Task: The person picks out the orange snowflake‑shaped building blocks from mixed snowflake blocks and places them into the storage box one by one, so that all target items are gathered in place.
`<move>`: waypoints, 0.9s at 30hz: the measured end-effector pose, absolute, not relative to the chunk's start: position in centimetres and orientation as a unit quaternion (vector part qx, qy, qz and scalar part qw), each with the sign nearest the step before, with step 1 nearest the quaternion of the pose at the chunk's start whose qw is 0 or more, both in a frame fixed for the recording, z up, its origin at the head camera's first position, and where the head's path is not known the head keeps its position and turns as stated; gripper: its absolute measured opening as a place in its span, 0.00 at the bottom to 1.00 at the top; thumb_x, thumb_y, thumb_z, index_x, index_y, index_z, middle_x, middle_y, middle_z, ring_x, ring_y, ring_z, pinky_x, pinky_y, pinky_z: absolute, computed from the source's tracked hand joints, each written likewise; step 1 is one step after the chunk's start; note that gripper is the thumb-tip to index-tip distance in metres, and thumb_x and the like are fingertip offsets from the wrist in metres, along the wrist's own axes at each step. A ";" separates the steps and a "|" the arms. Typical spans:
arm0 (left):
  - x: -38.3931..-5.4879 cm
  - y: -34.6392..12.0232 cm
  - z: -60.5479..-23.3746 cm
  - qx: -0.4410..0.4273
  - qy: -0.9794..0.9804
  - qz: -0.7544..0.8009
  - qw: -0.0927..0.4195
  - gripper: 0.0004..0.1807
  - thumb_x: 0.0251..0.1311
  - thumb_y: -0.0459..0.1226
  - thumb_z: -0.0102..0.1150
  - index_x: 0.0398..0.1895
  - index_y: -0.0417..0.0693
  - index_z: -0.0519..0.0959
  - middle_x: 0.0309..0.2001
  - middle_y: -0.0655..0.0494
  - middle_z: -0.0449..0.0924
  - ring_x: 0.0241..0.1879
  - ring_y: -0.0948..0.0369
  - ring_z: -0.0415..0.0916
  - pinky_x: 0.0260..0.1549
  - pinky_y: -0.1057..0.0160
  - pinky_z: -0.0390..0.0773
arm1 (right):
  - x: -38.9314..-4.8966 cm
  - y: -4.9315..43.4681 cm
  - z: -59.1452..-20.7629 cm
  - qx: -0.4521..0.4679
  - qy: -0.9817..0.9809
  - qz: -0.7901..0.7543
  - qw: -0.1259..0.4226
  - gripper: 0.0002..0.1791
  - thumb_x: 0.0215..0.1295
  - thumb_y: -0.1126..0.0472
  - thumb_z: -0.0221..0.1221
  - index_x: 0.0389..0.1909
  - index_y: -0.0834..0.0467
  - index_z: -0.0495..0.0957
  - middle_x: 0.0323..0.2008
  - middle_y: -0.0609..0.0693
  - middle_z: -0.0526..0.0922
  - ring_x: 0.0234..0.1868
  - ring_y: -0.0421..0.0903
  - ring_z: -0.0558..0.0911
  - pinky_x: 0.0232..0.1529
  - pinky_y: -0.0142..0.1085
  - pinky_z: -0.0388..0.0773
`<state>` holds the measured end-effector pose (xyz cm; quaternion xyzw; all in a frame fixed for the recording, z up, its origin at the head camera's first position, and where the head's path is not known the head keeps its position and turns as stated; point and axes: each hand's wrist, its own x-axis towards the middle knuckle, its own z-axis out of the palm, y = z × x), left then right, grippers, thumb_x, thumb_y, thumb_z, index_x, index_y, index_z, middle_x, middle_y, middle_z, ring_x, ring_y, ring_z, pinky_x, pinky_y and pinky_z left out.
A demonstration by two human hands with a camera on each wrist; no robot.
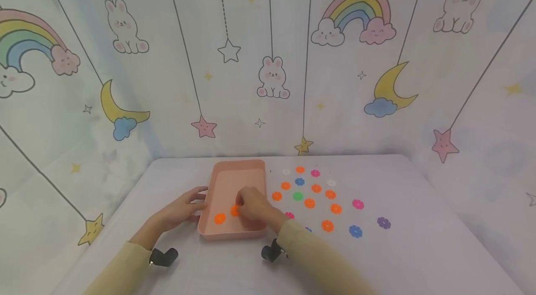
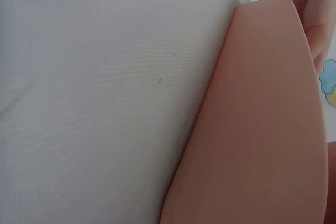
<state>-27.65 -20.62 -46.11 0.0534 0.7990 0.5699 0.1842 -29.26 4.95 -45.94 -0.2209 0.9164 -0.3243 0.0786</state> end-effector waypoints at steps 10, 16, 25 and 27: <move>-27.9 -20.7 -46.1 0.051 0.802 0.565 0.188 0.35 0.73 0.33 0.55 0.79 0.45 0.56 0.73 0.34 0.61 0.59 0.45 0.76 0.53 0.47 0.84 | -28.7 5.9 -44.1 -0.225 0.913 -0.329 0.093 0.05 0.66 0.67 0.65 0.42 0.61 0.82 0.36 0.47 0.80 0.36 0.45 0.77 0.38 0.34 0.80; -27.8 -20.7 -45.8 0.049 0.805 0.560 0.187 0.35 0.73 0.33 0.55 0.80 0.45 0.55 0.73 0.34 0.60 0.60 0.44 0.76 0.54 0.47 0.83 | -28.0 8.2 -41.8 -0.249 0.910 -0.319 0.093 0.11 0.67 0.65 0.66 0.48 0.62 0.82 0.41 0.49 0.82 0.40 0.45 0.78 0.41 0.36 0.81; -27.8 -20.6 -45.9 0.054 0.805 0.559 0.191 0.34 0.74 0.33 0.55 0.80 0.44 0.55 0.73 0.34 0.60 0.60 0.44 0.75 0.54 0.46 0.83 | -27.0 13.6 -39.4 -0.293 0.898 -0.323 0.056 0.09 0.67 0.64 0.66 0.46 0.59 0.82 0.42 0.51 0.84 0.42 0.45 0.79 0.39 0.32 0.82; -27.8 -20.6 -45.9 0.053 0.804 0.561 0.192 0.34 0.74 0.33 0.55 0.79 0.44 0.56 0.73 0.34 0.60 0.60 0.44 0.76 0.54 0.46 0.83 | -26.9 15.2 -39.3 -0.301 0.896 -0.322 0.052 0.09 0.67 0.63 0.66 0.47 0.58 0.82 0.43 0.48 0.84 0.43 0.44 0.79 0.40 0.33 0.82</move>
